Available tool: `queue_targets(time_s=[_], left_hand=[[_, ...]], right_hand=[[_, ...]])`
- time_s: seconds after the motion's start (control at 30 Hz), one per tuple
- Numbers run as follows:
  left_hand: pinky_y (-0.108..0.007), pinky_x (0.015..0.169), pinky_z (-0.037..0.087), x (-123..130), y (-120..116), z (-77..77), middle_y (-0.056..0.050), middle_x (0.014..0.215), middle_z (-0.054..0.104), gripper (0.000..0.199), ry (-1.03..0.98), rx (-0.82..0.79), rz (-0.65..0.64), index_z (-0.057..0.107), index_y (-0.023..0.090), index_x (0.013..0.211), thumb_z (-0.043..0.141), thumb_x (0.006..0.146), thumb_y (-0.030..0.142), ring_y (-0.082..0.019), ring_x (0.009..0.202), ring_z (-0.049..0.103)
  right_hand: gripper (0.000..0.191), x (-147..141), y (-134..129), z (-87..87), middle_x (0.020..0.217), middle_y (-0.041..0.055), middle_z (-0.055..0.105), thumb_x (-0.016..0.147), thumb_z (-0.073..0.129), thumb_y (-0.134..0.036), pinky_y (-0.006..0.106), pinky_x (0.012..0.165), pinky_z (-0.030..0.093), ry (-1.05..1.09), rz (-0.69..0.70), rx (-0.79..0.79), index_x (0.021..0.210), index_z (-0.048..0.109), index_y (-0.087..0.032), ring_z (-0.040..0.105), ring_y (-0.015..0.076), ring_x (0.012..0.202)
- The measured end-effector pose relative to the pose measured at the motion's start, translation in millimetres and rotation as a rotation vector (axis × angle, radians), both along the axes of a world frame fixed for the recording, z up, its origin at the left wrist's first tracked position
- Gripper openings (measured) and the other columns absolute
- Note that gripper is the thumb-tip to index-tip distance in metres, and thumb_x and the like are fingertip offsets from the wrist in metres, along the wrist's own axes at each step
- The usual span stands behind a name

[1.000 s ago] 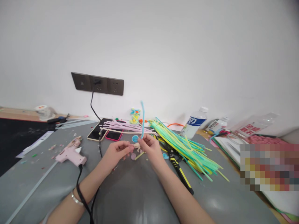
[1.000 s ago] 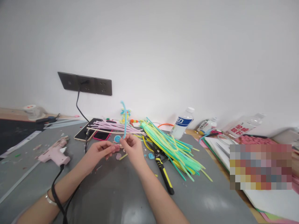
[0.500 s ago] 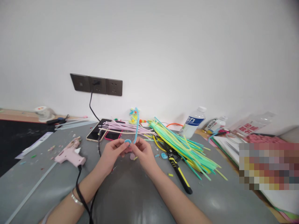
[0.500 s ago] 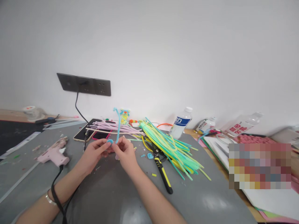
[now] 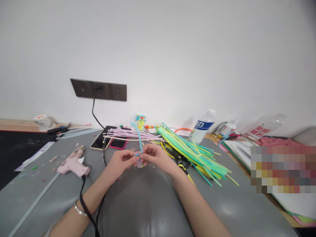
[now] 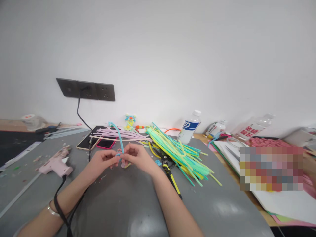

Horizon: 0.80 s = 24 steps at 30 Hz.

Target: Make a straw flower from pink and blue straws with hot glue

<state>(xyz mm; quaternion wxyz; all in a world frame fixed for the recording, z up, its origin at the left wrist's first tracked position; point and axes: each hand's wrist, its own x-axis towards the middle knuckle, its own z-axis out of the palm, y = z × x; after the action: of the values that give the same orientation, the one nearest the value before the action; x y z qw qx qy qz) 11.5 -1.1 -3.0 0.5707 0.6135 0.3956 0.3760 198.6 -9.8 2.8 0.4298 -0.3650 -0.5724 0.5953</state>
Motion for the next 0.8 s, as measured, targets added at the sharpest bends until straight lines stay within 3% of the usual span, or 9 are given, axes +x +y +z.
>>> queue_targets(time_s=[0.13, 0.3, 0.43, 0.53, 0.67, 0.8], left_hand=[[-0.023, 0.055, 0.038, -0.1, 0.2, -6.1, -0.002, 0.056, 0.064, 0.022, 0.121, 0.089, -0.068, 0.070, 0.015, 0.060, 0.072, 0.073, 0.033, -0.013, 0.054, 0.051], [-0.024, 0.052, 0.038, 0.9, 0.6, -11.2, -0.003, 0.055, 0.064, 0.019, 0.229, 0.126, -0.062, 0.070, 0.015, 0.057, 0.072, 0.071, 0.029, -0.016, 0.054, 0.055], [-0.024, 0.054, 0.047, 1.6, 2.1, -10.0, -0.006, 0.075, 0.073, 0.019, 0.050, 0.048, -0.009, 0.073, 0.016, 0.078, 0.073, 0.072, 0.034, -0.020, 0.068, 0.065], [-0.024, 0.060, 0.050, 1.1, 2.2, -8.3, -0.004, 0.075, 0.073, 0.022, -0.084, -0.014, 0.015, 0.073, 0.016, 0.082, 0.074, 0.074, 0.036, -0.016, 0.067, 0.064], [-0.021, 0.061, 0.049, -0.4, 1.6, -8.9, -0.001, 0.067, 0.069, 0.025, -0.215, -0.084, 0.128, 0.072, 0.015, 0.078, 0.077, 0.073, 0.039, -0.013, 0.063, 0.061], [-0.021, 0.062, 0.048, -2.4, 2.1, -8.5, -0.002, 0.066, 0.068, 0.026, -0.202, -0.083, 0.104, 0.072, 0.014, 0.071, 0.079, 0.071, 0.038, -0.012, 0.064, 0.059]], right_hand=[[0.035, 10.3, -2.2, 4.2, 0.065, -0.0002, 0.068, 0.074, 0.077, -0.045, 0.018, 0.048, 0.039, -0.164, 0.095, -0.050, 0.078, 0.059, -0.016, 0.062, 0.0092, 0.053], [0.031, 13.2, -4.3, 7.3, 0.067, -0.0006, 0.067, 0.078, 0.073, -0.044, 0.018, 0.047, 0.040, -0.275, 0.165, -0.065, 0.079, 0.062, -0.015, 0.059, 0.0073, 0.049], [0.036, 2.5, -0.4, -0.1, 0.066, 0.0002, 0.068, 0.076, 0.074, -0.048, 0.017, 0.047, 0.042, -0.122, 0.013, -0.065, 0.078, 0.060, -0.015, 0.061, 0.0078, 0.049], [0.041, -9.6, 1.4, -8.1, 0.066, -0.0005, 0.067, 0.070, 0.078, -0.051, 0.020, 0.051, 0.049, 0.047, -0.079, -0.111, 0.080, 0.060, -0.015, 0.064, 0.0102, 0.051], [0.039, -19.2, -1.5, -10.8, 0.072, 0.0013, 0.069, 0.070, 0.079, -0.049, 0.020, 0.053, 0.050, 0.116, -0.047, -0.121, 0.077, 0.062, -0.015, 0.065, 0.0099, 0.055], [0.035, -17.0, -3.1, -7.0, 0.071, 0.0010, 0.069, 0.072, 0.079, -0.046, 0.020, 0.054, 0.049, 0.109, -0.014, -0.095, 0.077, 0.064, -0.015, 0.063, 0.0090, 0.053]])
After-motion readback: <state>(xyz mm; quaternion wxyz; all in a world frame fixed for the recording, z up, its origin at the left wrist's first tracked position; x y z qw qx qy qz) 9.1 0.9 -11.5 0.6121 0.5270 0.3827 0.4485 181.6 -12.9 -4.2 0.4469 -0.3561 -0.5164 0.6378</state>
